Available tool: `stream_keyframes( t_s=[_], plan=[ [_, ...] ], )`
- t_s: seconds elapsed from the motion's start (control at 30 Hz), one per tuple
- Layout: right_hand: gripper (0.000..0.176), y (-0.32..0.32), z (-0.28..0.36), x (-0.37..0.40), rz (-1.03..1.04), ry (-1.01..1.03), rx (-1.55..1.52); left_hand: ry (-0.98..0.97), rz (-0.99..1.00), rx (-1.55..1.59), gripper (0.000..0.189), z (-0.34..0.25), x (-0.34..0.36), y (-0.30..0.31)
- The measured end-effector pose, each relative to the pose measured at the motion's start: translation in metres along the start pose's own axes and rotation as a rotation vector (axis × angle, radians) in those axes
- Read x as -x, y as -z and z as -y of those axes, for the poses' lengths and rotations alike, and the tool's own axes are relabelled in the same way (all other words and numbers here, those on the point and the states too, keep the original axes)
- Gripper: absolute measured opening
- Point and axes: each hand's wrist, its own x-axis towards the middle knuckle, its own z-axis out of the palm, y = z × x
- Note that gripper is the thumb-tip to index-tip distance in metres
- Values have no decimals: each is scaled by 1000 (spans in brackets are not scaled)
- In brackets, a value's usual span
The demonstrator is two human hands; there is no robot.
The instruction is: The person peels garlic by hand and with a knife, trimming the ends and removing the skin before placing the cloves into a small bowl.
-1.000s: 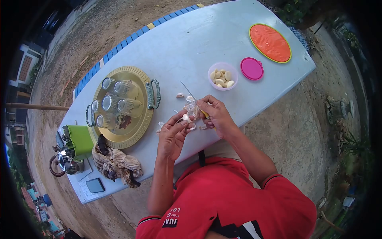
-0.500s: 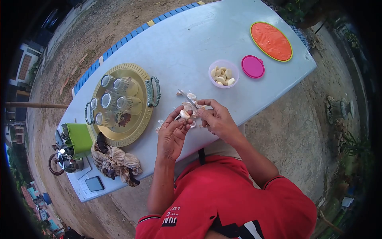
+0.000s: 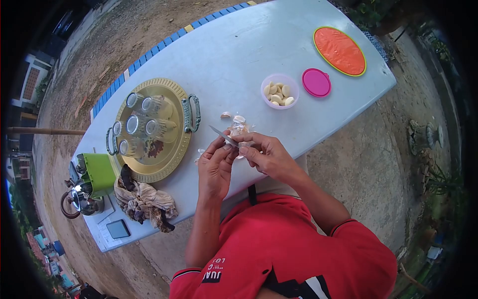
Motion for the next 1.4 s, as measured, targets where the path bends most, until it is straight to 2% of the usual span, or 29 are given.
stream_keyframes(
  t_s=[0.07,0.23,0.37,0.43,0.87,1.07,1.3,1.4],
  plan=[
    [34,4,0,-2,4,-19,-18,-12,-24,16,41,1,-1,-1],
    [33,10,-2,-2,45,-151,-307,-10,-11,-13,40,-1,-1,-3],
    [35,3,3,4,76,-108,-195,-28,-19,1,39,-1,0,-4],
    [38,-1,6,4,56,17,42,-28,-5,-25,41,-1,1,-2],
    [37,2,5,4,62,-38,-36,-4,45,20,40,-3,3,-1],
    [33,2,1,2,17,54,-4,-15,4,10,40,-3,3,-4],
    [29,10,-7,-5,59,-25,-219,-8,-17,5,40,-2,0,-1],
    [29,14,-10,-10,27,-52,-280,1,8,-66,47,-2,1,0]
  ],
)
